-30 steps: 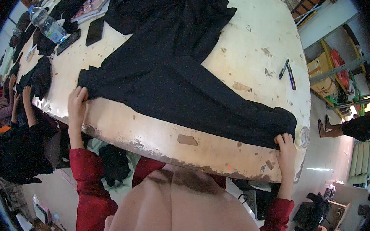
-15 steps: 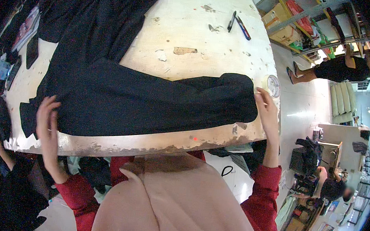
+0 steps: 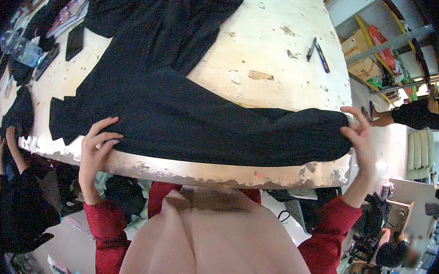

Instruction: The person folds a black hoodie on a table, uses scissors to trim the sleeve cuff, and applies a small white label to the cuff. The person then smooths the garment and places a roll of tape on the table.

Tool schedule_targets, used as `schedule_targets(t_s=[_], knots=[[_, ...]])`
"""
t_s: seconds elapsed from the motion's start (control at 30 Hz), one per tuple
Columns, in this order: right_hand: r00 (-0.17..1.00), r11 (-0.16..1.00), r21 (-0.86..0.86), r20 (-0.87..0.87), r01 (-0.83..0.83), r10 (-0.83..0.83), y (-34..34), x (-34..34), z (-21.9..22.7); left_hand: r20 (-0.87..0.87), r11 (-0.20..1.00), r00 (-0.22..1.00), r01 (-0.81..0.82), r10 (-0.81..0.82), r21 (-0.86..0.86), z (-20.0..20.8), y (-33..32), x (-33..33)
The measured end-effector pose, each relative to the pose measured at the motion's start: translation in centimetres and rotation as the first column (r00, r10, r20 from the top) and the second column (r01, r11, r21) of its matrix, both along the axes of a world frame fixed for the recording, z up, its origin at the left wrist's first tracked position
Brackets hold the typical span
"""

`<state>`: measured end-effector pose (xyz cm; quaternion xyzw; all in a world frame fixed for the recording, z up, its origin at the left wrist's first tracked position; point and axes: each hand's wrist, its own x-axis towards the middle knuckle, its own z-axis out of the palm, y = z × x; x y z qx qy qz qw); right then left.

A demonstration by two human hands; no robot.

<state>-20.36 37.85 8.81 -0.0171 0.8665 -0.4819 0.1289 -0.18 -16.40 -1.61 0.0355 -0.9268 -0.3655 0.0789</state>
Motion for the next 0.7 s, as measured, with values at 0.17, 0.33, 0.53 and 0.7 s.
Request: schedule_targets(t_s=[0.17, 0.33, 0.53, 0.7], knots=[[0.976, 0.959, -0.261, -0.213, -0.110, 0.054, -1.7, -8.4, 0.9, -0.144, 0.997, 0.987, -0.075, 0.077, 0.016, 5.3, -2.9, -5.2], [0.837, 0.856, -0.464, -0.543, -0.228, -0.072, -7.3, -8.7, 0.4, -0.796, 0.744, 0.465, -0.668, 0.387, -0.029, 7.8, -0.1, -10.1], [0.909, 0.812, 0.580, -0.371, 0.067, 0.191, -4.6, 1.3, -9.4, -0.164, 0.970, 0.984, -0.107, 0.071, -0.216, -1.2, 3.8, -6.8], [0.947, 0.696, 0.702, -0.306, 0.151, 0.103, -3.5, 5.8, -13.0, 0.057, 0.829, 0.989, -0.081, 0.135, -0.553, -3.2, 2.7, -2.9]])
